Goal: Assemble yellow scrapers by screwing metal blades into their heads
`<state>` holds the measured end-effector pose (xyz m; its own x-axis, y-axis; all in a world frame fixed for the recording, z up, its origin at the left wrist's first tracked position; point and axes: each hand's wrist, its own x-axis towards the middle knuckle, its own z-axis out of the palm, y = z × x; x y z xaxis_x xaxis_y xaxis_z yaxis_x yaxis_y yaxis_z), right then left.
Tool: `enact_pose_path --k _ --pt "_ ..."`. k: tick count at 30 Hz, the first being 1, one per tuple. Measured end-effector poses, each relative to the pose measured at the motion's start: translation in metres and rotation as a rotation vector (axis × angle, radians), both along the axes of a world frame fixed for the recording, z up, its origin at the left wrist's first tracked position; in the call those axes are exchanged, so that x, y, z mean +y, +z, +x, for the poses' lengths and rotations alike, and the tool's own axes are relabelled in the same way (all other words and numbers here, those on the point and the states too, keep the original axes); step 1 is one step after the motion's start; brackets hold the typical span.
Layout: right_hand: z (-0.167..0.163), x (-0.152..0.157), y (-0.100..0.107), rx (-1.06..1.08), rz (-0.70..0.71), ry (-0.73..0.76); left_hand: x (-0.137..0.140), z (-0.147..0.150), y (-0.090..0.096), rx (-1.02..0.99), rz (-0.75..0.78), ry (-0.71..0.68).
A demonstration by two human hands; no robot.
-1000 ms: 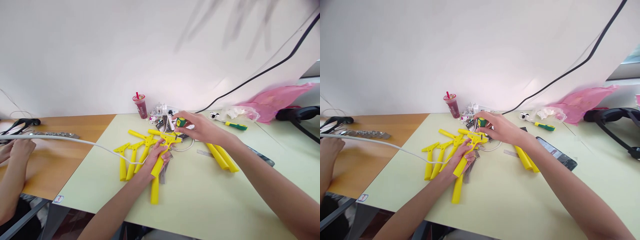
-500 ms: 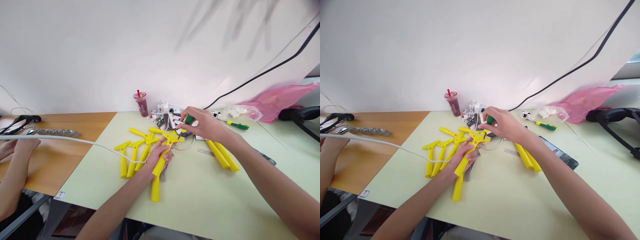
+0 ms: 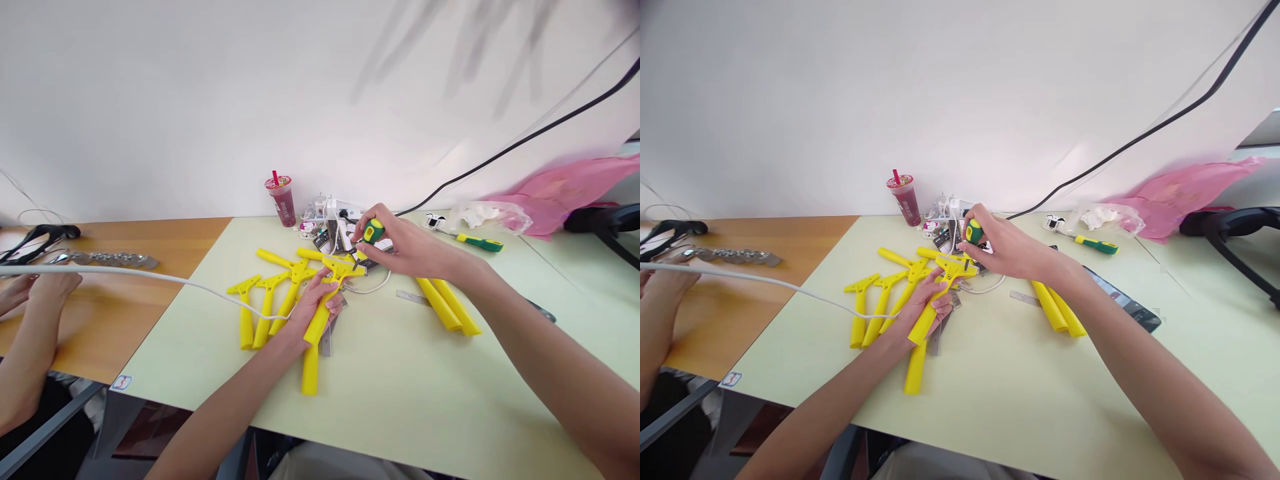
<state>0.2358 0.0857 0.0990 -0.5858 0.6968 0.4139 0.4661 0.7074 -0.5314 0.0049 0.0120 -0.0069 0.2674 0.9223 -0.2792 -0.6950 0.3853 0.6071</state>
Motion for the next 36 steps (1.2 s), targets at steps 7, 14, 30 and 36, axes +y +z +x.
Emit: enact_pose_path --k 7,14,30,36 --pt "-0.001 0.003 -0.005 0.048 -0.049 0.044 0.0 0.0 0.001 -0.004 0.002 0.003" --pt "0.001 0.004 -0.006 -0.02 -0.001 0.04 0.0 -0.001 -0.003 -0.021 -0.011 0.004" --pt "0.0 0.003 -0.004 0.102 0.03 0.073 0.0 -0.003 0.001 -0.037 -0.013 0.03" --pt "-0.002 0.001 -0.004 0.073 0.067 -0.027 0.0 -0.003 0.001 -0.033 0.016 0.02"
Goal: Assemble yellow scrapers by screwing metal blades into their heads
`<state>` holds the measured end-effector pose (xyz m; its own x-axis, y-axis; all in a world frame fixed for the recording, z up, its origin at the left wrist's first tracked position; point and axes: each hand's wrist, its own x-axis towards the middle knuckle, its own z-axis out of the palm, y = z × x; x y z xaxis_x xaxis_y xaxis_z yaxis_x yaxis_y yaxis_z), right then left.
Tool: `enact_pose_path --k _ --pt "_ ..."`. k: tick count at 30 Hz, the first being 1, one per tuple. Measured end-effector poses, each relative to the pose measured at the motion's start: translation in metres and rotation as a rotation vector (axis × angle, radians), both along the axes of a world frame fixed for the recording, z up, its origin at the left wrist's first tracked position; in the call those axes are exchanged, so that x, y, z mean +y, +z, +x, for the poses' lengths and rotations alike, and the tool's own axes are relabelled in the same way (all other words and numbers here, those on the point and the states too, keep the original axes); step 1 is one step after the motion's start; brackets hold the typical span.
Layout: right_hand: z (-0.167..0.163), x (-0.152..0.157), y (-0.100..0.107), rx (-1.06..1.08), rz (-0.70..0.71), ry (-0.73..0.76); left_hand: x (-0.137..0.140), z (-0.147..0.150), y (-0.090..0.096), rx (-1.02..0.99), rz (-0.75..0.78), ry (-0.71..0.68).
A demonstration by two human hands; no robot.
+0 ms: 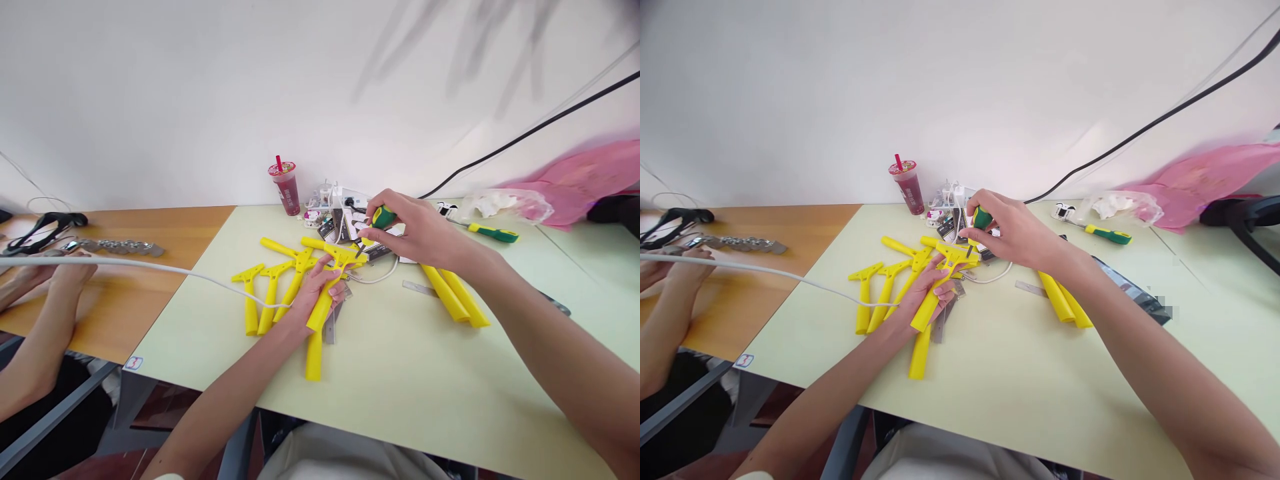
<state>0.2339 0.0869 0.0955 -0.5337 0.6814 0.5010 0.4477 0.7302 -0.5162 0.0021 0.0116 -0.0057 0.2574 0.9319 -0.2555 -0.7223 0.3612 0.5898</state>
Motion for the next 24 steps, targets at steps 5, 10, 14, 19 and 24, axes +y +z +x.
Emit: enact_pose_path --k 5,10,14,19,24 --pt "0.0004 -0.0002 -0.0004 0.005 -0.1 0.103 0.0005 0.0003 0.0009 0.013 -0.018 0.019" --pt "-0.0006 0.002 -0.0028 -0.024 -0.053 0.018 -0.0002 0.0011 0.0014 0.035 -0.006 0.002" --pt "0.0007 0.0006 -0.0016 -0.019 -0.1 0.088 -0.0006 0.0013 0.0015 0.042 -0.014 -0.006" --pt "-0.0001 0.0002 -0.0016 0.008 -0.096 0.079 0.0003 -0.0003 0.0049 0.027 -0.016 0.014" --pt "0.001 0.0023 -0.0038 -0.025 -0.061 0.078 0.0008 -0.0015 0.005 0.041 -0.022 0.008"
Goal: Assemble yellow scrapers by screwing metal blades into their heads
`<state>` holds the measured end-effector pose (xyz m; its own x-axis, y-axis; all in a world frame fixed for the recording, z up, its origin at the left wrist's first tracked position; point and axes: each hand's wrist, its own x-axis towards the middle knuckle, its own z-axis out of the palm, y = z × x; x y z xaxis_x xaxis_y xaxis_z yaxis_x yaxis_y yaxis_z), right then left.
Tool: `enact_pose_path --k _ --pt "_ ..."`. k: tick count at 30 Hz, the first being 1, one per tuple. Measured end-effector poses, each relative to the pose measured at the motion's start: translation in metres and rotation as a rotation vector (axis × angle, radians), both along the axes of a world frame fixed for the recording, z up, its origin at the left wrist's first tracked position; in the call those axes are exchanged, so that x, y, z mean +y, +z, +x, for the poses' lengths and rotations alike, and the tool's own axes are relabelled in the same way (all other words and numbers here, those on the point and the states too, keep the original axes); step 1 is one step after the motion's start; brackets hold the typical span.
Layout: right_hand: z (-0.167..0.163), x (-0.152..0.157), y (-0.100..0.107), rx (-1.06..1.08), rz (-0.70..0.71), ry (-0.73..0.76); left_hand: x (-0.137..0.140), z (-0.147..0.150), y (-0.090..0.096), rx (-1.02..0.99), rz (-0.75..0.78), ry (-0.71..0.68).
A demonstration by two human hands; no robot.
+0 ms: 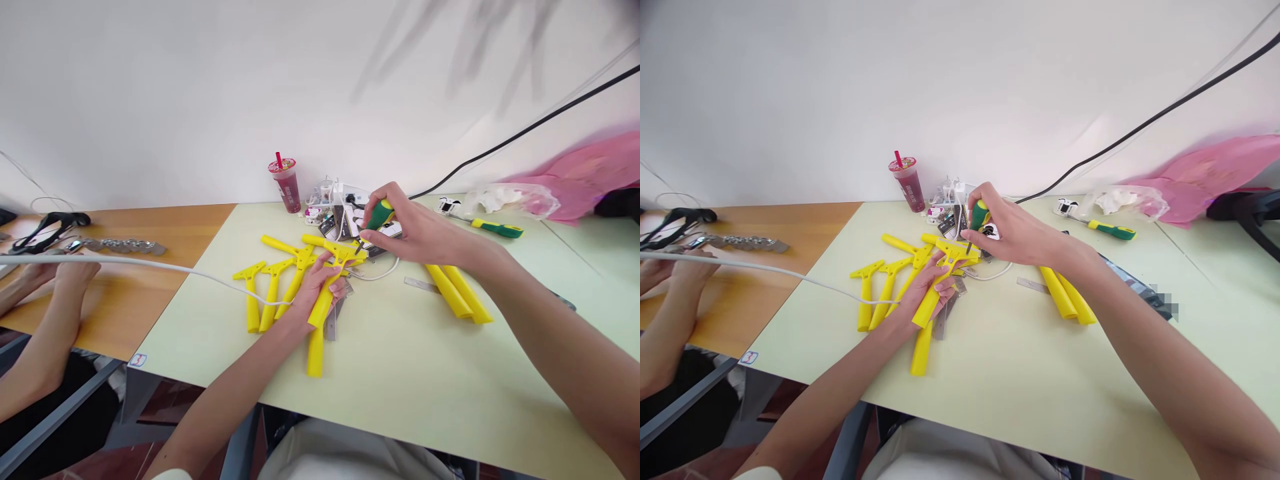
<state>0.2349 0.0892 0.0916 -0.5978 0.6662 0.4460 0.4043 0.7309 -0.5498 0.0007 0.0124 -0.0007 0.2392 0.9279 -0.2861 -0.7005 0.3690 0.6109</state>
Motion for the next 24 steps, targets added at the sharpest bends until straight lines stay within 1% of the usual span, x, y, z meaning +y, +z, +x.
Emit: enact_pose_path --k 3,8,10,13,15,17,20,24 --pt "-0.0004 0.0003 -0.002 0.021 -0.029 0.059 -0.0006 -0.0003 0.0021 -0.004 -0.013 0.012" --pt "-0.0017 0.0006 -0.0027 -0.004 0.039 -0.026 -0.001 0.0016 0.002 -0.01 -0.009 -0.005" --pt "-0.0014 0.0005 -0.0011 -0.016 0.013 -0.022 -0.0009 0.0023 0.0006 -0.003 -0.013 -0.008" --pt "-0.0011 0.0007 0.0008 0.022 -0.063 0.051 -0.0011 0.0016 0.0012 -0.005 -0.022 0.008" --pt "-0.0015 0.0013 0.0009 0.046 -0.09 0.063 -0.0014 0.0004 0.0032 -0.007 -0.018 0.018" --pt "-0.0019 0.0023 -0.0002 0.042 -0.07 0.026 -0.0017 -0.0003 0.0051 -0.002 -0.011 0.018" --pt "-0.0014 0.0043 -0.0035 0.014 0.007 -0.046 -0.002 0.0003 0.0057 -0.003 -0.005 0.002" --pt "-0.0004 0.0068 -0.0076 0.0 0.056 -0.075 -0.0021 0.0014 0.0045 -0.007 -0.006 -0.002"
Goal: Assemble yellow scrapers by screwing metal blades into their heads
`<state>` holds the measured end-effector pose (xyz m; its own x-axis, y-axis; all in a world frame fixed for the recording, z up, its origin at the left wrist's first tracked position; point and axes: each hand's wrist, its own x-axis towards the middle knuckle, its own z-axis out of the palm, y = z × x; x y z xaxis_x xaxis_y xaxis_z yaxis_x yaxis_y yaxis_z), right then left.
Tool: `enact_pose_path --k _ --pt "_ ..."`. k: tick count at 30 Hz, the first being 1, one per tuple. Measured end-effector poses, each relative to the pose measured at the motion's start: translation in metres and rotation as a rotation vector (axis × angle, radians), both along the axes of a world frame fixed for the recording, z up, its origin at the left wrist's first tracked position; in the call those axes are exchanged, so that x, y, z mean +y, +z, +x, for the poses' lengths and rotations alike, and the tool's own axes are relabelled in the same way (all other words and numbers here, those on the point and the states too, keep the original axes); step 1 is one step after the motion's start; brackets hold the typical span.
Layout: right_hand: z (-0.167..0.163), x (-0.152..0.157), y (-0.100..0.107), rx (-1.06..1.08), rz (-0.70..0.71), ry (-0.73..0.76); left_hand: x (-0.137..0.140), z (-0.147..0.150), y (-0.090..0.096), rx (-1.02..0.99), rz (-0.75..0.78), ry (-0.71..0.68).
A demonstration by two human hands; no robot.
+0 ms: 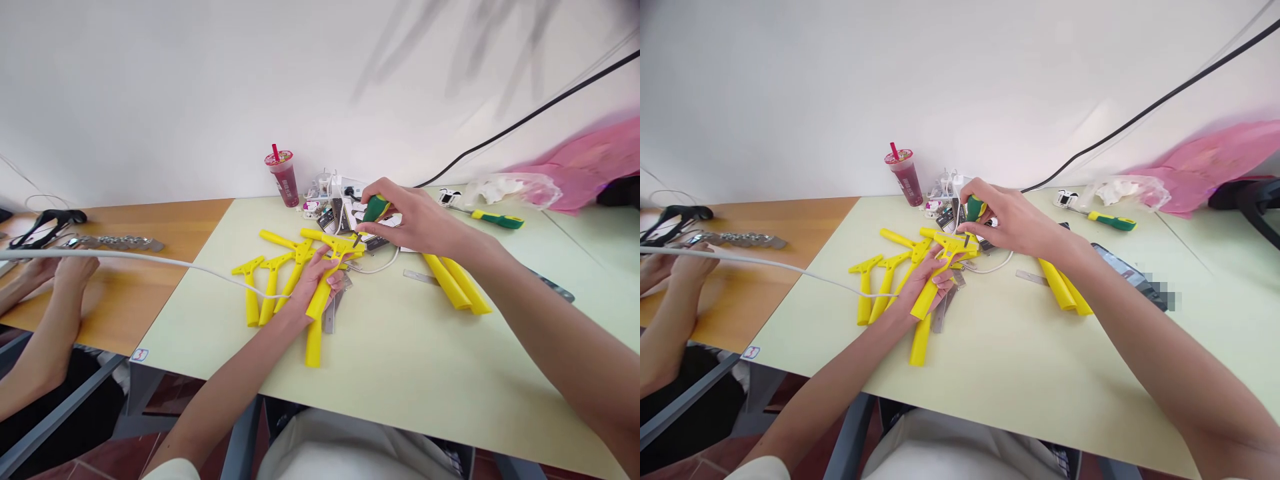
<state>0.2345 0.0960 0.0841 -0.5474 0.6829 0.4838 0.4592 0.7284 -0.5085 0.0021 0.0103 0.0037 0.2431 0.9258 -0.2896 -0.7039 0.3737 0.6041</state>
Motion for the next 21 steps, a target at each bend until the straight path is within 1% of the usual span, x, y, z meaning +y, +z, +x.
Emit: enact_pose_path --k 3,6,9,14,21 --pt "-0.001 -0.001 0.001 0.003 -0.031 0.043 0.0 -0.001 0.0 0.013 -0.001 0.01" --pt "-0.002 -0.005 0.005 0.032 -0.109 0.122 0.0 -0.002 0.0 0.018 -0.002 0.018" --pt "-0.003 -0.008 0.008 0.04 -0.138 0.142 0.0 -0.003 0.0 0.015 -0.006 0.016" --pt "0.0 -0.005 0.005 0.003 -0.062 0.083 0.001 -0.001 0.0 -0.001 -0.003 -0.006" --pt "0.004 0.003 0.0 -0.013 -0.018 -0.007 0.002 -0.001 -0.001 0.019 -0.021 0.01"
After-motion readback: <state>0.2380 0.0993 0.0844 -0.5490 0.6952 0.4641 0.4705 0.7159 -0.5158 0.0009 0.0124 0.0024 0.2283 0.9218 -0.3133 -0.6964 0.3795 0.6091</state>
